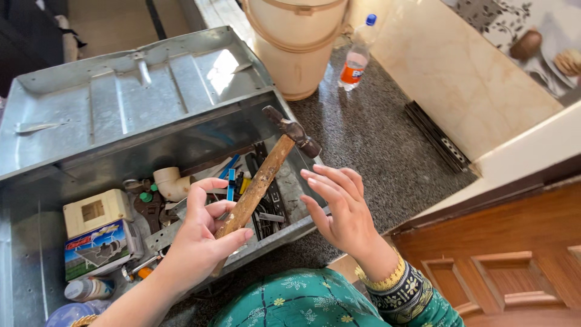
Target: The person opens a metal toolbox labeled TOOL BOX and removes several items one by one, placing them on the countertop. They handle metal brackets, a hammer, and other small hardware pieces, setting them aside in a line.
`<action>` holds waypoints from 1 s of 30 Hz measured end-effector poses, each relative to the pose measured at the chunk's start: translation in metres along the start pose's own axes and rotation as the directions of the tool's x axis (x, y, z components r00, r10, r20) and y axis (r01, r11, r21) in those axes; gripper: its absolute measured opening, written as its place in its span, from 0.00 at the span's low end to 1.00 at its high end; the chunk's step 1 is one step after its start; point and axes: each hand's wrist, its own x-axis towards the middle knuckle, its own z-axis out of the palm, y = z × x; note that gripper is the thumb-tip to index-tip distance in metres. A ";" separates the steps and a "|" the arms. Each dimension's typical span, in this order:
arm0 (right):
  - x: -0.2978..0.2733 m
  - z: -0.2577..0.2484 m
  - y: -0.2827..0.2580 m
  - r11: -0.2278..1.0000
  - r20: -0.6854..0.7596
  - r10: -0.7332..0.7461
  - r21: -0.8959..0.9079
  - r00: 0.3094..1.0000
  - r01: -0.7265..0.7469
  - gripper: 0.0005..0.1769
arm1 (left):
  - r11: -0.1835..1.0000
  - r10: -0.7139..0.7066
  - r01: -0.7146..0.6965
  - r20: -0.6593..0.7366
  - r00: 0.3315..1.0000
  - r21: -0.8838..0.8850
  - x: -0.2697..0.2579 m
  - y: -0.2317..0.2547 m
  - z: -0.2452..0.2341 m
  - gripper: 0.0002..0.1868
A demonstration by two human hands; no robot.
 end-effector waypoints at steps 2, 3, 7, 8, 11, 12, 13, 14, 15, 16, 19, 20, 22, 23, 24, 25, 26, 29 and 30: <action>0.001 -0.010 -0.002 0.999 0.045 -0.006 -0.045 0.999 0.008 0.27 | 0.997 0.019 -0.021 0.026 0.999 0.072 0.003 0.001 0.010 0.45; 0.001 -0.015 -0.002 0.998 0.067 -0.009 -0.066 0.998 0.014 0.28 | 0.994 0.029 -0.033 0.038 0.999 0.107 0.004 0.001 0.016 0.45; 0.003 -0.031 0.004 0.989 0.113 -0.070 -0.125 0.991 0.084 0.24 | 0.995 -0.002 -0.010 0.114 0.993 0.096 0.012 0.001 0.046 0.44; 0.001 -0.034 0.007 0.988 0.119 -0.068 -0.127 0.991 0.083 0.24 | 0.996 -0.023 0.012 0.124 0.992 0.087 0.015 0.000 0.052 0.44; -0.006 -0.049 0.024 0.987 0.151 -0.070 -0.133 0.986 0.091 0.24 | 0.998 -0.047 0.041 0.152 0.987 0.042 0.028 -0.002 0.072 0.43; -0.009 -0.054 0.032 0.986 0.164 -0.073 -0.135 0.984 0.095 0.25 | 0.999 -0.048 0.044 0.160 0.986 0.024 0.034 -0.003 0.079 0.42; -0.012 -0.057 0.041 0.985 0.162 -0.076 -0.144 0.984 0.100 0.25 | 0.999 -0.042 0.039 0.165 0.985 0.023 0.041 -0.004 0.086 0.42; -0.014 -0.059 0.051 0.983 0.160 -0.080 -0.153 0.984 0.104 0.25 | 0.999 -0.036 0.033 0.170 0.985 0.021 0.049 -0.005 0.092 0.42; -0.016 -0.062 0.061 0.982 0.163 -0.083 -0.157 0.983 0.109 0.25 | 0.999 -0.034 0.032 0.172 0.985 0.016 0.055 -0.005 0.099 0.42; -0.017 -0.065 0.072 0.981 0.165 -0.079 -0.161 0.983 0.106 0.25 | 0.999 -0.039 0.038 0.173 0.984 0.007 0.061 -0.005 0.107 0.42; -0.021 -0.071 0.109 0.980 0.153 -0.076 -0.173 0.985 0.103 0.24 | 0.998 -0.049 0.053 0.178 0.983 -0.017 0.086 -0.002 0.133 0.44; -0.024 -0.072 0.122 0.980 0.143 -0.077 -0.173 0.987 0.102 0.23 | 0.998 -0.056 0.062 0.181 0.982 -0.027 0.095 -0.002 0.141 0.44; -0.029 -0.077 0.150 0.980 0.128 -0.106 -0.152 0.986 0.125 0.22 | 0.994 -0.110 0.113 0.165 0.980 -0.006 0.112 0.000 0.159 0.46; -0.032 -0.079 0.164 0.980 0.119 -0.132 -0.134 0.984 0.148 0.21 | 0.988 -0.155 0.152 0.149 0.977 0.028 0.120 0.001 0.168 0.47; -0.034 -0.081 0.179 0.978 0.109 -0.158 -0.117 0.981 0.171 0.20 | 0.980 -0.199 0.192 0.131 0.971 0.060 0.130 0.002 0.176 0.49; -0.036 -0.083 0.193 0.972 0.115 -0.185 -0.126 0.976 0.199 0.20 | 0.980 -0.193 0.183 0.143 0.971 0.081 0.140 0.002 0.184 0.48; -0.039 -0.084 0.207 0.964 0.121 -0.212 -0.134 0.970 0.227 0.19 | 0.979 -0.189 0.174 0.156 0.970 0.101 0.151 0.002 0.191 0.47; -0.050 -0.084 0.244 0.954 0.127 -0.249 -0.141 0.960 0.266 0.19 | 0.970 -0.180 0.147 0.159 0.971 0.196 0.181 -0.003 0.211 0.47; -0.054 -0.084 0.255 0.952 0.127 -0.254 -0.141 0.959 0.271 0.19 | 0.962 -0.177 0.138 0.155 0.972 0.234 0.190 -0.005 0.217 0.47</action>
